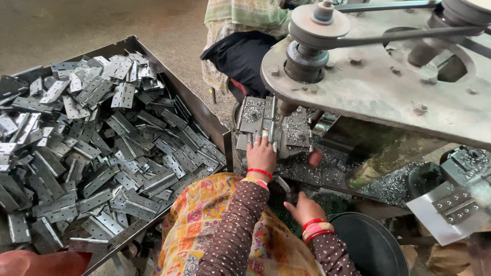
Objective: The person picks up metal hinge plates from a metal bin and positions them one by one into an industrial machine press for processing.
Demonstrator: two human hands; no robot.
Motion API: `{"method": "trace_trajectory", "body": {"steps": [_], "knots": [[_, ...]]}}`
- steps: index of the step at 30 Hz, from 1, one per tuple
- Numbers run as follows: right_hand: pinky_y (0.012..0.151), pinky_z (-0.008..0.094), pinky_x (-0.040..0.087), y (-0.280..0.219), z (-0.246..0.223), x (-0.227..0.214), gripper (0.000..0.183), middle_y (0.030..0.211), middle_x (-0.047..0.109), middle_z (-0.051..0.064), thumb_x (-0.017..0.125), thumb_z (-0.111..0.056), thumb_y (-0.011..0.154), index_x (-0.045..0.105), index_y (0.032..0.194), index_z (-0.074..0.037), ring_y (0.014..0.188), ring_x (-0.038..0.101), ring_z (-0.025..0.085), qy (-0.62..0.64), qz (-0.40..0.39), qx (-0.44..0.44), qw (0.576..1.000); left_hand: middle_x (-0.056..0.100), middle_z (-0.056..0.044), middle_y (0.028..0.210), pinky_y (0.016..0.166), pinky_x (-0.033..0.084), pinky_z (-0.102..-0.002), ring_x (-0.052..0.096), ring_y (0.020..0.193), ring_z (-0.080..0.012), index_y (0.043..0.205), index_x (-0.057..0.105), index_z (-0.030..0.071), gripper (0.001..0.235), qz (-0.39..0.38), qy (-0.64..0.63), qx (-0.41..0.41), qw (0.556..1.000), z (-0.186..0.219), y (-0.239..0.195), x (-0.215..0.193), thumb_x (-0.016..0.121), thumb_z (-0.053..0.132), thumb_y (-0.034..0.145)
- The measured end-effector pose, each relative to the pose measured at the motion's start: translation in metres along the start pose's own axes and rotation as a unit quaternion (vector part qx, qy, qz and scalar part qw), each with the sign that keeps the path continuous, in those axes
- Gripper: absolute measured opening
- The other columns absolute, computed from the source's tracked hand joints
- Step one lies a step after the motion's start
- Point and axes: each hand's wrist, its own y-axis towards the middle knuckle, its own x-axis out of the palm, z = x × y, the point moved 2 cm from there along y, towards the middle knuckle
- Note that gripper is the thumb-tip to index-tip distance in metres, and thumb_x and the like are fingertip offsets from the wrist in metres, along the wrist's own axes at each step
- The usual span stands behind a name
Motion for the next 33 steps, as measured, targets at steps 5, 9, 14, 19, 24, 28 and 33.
{"method": "trace_trajectory", "body": {"steps": [5,9,14,19,24,28,33], "knots": [[0.075,0.056,0.058,-0.014,0.016,0.092,0.06,0.092,0.074,0.024,0.064,-0.058,0.087,0.058,0.12,-0.009,0.087,0.071,0.047,0.105,0.114,0.005,0.988,0.065,-0.007,0.129,0.091,0.045,-0.049,0.059,0.123,-0.0261,0.098,0.075,0.009,0.022,0.029,-0.003,-0.008,1.0,-0.003,0.005,-0.001,0.062,0.022,0.087],[0.075,0.054,0.058,0.002,0.034,0.129,0.06,0.093,0.075,0.022,0.062,-0.063,0.089,0.062,0.116,-0.009,0.089,0.072,0.044,0.092,0.12,0.01,0.988,0.065,-0.007,0.13,0.09,0.045,-0.047,0.059,0.122,-0.0269,0.097,0.075,0.009,0.021,-0.026,-0.027,-0.01,0.999,-0.004,-0.003,-0.003,0.062,0.022,0.087],[0.074,0.055,0.058,0.006,0.03,0.092,0.071,0.092,0.073,0.027,0.066,-0.06,0.085,0.055,0.128,-0.004,0.087,0.071,0.047,0.073,0.063,0.0,0.995,0.065,-0.007,0.128,0.088,0.045,-0.047,0.059,0.122,-0.0269,0.093,0.075,0.009,0.019,0.032,-0.035,0.005,0.999,-0.009,-0.004,-0.004,0.062,0.021,0.084],[0.076,0.056,0.058,0.001,0.018,0.028,0.067,0.091,0.074,0.025,0.065,-0.064,0.085,0.057,0.119,-0.006,0.089,0.072,0.047,0.001,0.011,0.004,1.0,0.066,-0.007,0.13,0.092,0.045,-0.047,0.06,0.122,-0.0268,0.092,0.075,0.011,0.017,0.035,-0.023,0.004,0.999,-0.007,0.019,0.01,0.061,0.02,0.088],[0.073,0.055,0.057,-0.009,0.025,0.095,0.057,0.087,0.074,0.025,0.067,-0.061,0.084,0.062,0.109,-0.01,0.084,0.071,0.047,0.116,0.094,0.009,0.989,0.067,-0.007,0.126,0.089,0.045,-0.047,0.06,0.121,-0.0275,0.09,0.076,0.01,0.017,0.031,-0.026,0.0,0.999,-0.003,0.025,0.01,0.063,0.022,0.086],[0.07,0.055,0.057,-0.004,0.035,0.124,0.057,0.087,0.074,0.024,0.065,-0.059,0.086,0.061,0.113,-0.009,0.083,0.071,0.046,0.097,0.111,0.011,0.989,0.067,-0.007,0.123,0.091,0.045,-0.045,0.061,0.121,-0.0271,0.094,0.076,0.011,0.019,0.035,-0.021,0.002,0.999,-0.005,0.023,0.003,0.065,0.024,0.087],[0.075,0.055,0.059,0.001,0.026,0.079,0.068,0.091,0.074,0.026,0.064,-0.06,0.088,0.056,0.124,-0.003,0.086,0.072,0.046,0.041,0.033,0.008,0.999,0.067,-0.007,0.122,0.089,0.045,-0.047,0.061,0.118,-0.0271,0.093,0.076,0.01,0.024,0.007,-0.022,0.008,1.0,-0.004,0.02,-0.003,0.068,0.029,0.08]]}}
